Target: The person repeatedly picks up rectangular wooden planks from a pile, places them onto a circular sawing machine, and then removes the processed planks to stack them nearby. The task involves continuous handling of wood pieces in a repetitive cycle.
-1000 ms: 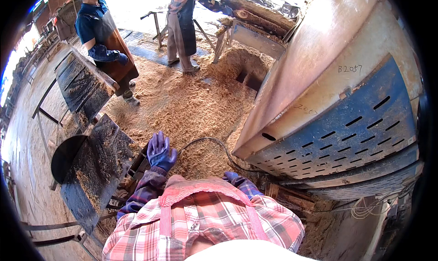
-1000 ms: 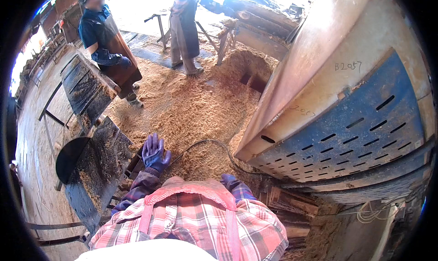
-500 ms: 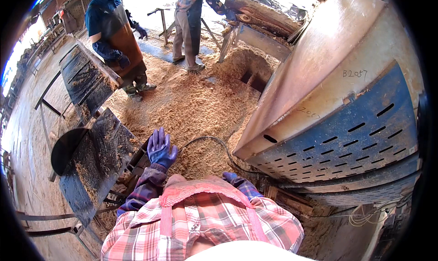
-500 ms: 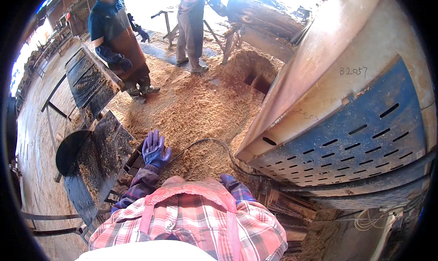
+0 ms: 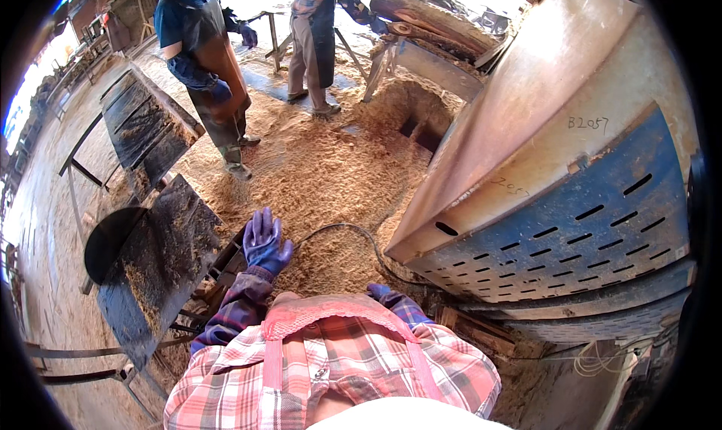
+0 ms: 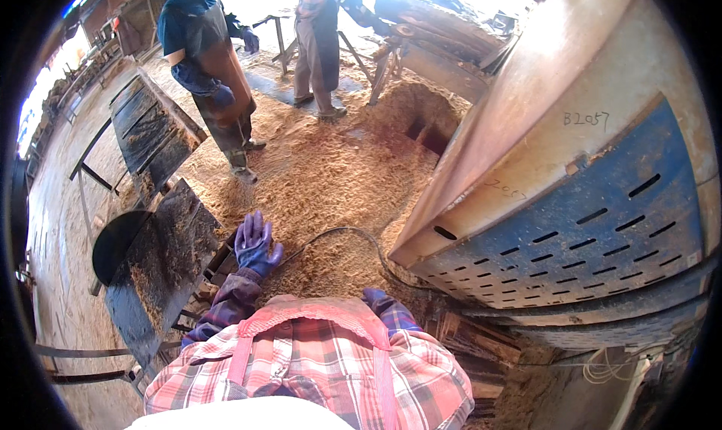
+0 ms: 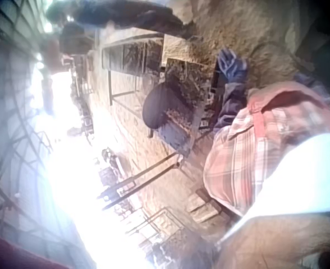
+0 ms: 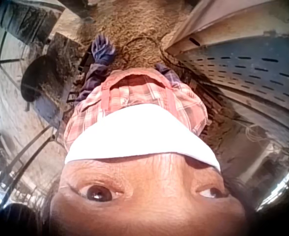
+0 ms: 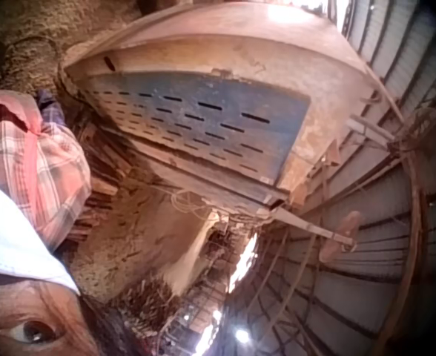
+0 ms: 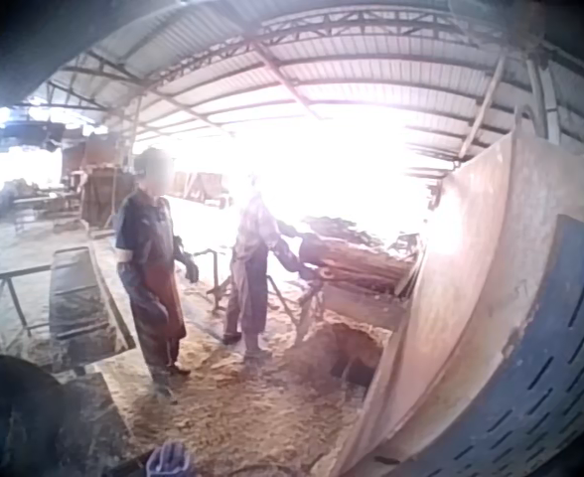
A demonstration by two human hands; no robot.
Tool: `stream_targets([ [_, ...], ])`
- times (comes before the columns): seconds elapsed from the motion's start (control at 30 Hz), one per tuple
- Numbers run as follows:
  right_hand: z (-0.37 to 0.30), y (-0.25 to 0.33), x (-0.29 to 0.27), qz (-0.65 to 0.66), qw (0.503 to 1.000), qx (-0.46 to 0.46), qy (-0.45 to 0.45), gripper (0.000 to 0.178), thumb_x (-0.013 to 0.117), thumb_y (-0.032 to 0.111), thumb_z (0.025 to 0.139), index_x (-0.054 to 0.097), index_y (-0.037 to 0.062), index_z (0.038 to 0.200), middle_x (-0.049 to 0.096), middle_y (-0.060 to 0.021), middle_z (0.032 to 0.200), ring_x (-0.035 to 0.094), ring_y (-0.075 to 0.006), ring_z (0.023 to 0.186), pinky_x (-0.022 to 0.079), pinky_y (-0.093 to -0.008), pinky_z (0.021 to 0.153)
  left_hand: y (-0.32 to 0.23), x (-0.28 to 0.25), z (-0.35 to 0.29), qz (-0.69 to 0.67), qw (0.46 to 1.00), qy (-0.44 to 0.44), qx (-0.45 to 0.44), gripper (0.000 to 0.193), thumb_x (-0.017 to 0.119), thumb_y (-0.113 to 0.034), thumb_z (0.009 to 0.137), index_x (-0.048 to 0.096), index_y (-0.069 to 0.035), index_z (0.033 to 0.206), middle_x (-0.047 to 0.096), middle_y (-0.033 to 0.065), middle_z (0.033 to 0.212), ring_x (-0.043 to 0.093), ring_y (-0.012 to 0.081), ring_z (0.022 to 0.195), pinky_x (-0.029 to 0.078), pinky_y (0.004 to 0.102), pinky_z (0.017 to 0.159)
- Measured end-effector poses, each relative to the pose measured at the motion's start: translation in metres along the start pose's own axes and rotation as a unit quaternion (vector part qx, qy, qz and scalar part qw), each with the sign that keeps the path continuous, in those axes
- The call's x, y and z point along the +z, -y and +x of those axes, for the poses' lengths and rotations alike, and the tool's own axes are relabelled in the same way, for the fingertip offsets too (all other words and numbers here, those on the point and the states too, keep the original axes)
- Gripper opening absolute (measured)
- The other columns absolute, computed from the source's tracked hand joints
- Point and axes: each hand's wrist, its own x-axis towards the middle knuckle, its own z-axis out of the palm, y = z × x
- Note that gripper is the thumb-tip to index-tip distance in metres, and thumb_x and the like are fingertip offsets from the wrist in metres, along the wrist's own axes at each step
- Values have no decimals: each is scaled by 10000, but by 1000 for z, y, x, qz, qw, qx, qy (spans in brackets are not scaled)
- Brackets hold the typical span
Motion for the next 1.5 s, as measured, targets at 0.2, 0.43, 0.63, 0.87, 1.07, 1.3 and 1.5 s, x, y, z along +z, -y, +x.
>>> stream_targets([
  [0.2, 10, 0, 2, -67, 996, -51, 32, 193, 486, 235, 864, 564, 60, 849, 621, -123, 860, 601, -233, 785, 456, -372, 634, 2, 3, -2, 11, 1000, -10, 8, 594, 581, -395, 693, 474, -79, 1184, 246, 162, 1424, 178, 338, 1325, 168, 469, 1051],
  [0.43, 9, 1, 4, -54, 998, -31, -20, 188, 521, 220, 848, 573, 40, 837, 624, -114, 840, 599, -221, 760, 451, -367, 629, 1, 1, -1, 3, 1000, -4, 6, 590, 580, -394, 695, 474, -75, 1181, 254, 171, 1418, 193, 340, 1319, 177, 478, 1046],
  [0.63, 6, 3, 8, -33, 998, -43, -27, 241, 571, 286, 800, 594, 59, 874, 607, -204, 868, 597, -360, 831, 460, -410, 664, 6, 4, -6, -7, 1000, -5, 4, 602, 572, -403, 702, 466, -77, 1197, 248, 161, 1425, 186, 336, 1325, 163, 475, 1050],
  [0.87, 16, -19, 19, -105, 994, -28, -30, 323, 594, 383, 768, 591, 76, 868, 601, -222, 881, 573, -404, 860, 451, -456, 669, 0, -3, -1, -16, 1000, 0, 5, 603, 566, -414, 716, 467, -80, 1208, 249, 165, 1422, 200, 337, 1319, 165, 472, 1053],
  [1.07, 6, -16, 15, -70, 995, -72, -21, 304, 575, 394, 788, 603, 120, 915, 616, -167, 898, 594, -340, 865, 463, -410, 701, 1, -4, -1, -17, 1000, -11, 5, 581, 582, -385, 702, 457, -89, 1186, 252, 167, 1417, 203, 340, 1314, 184, 480, 1040],
  [1.3, 11, -10, 14, -120, 992, -30, -12, 314, 563, 404, 785, 610, 122, 915, 614, -169, 913, 589, -346, 878, 464, -409, 717, 5, 0, -5, -21, 1000, -10, 8, 591, 575, -380, 715, 442, -81, 1207, 227, 162, 1433, 171, 335, 1329, 163, 478, 1050],
  [1.5, 17, -7, 16, -148, 989, -18, 2, 302, 548, 395, 791, 612, 127, 915, 618, -167, 911, 592, -340, 874, 462, -402, 719, 8, 5, -4, -21, 1000, -16, 14, 603, 579, -378, 723, 437, -72, 1224, 257, 166, 1416, 212, 348, 1313, 178, 488, 1050],
])
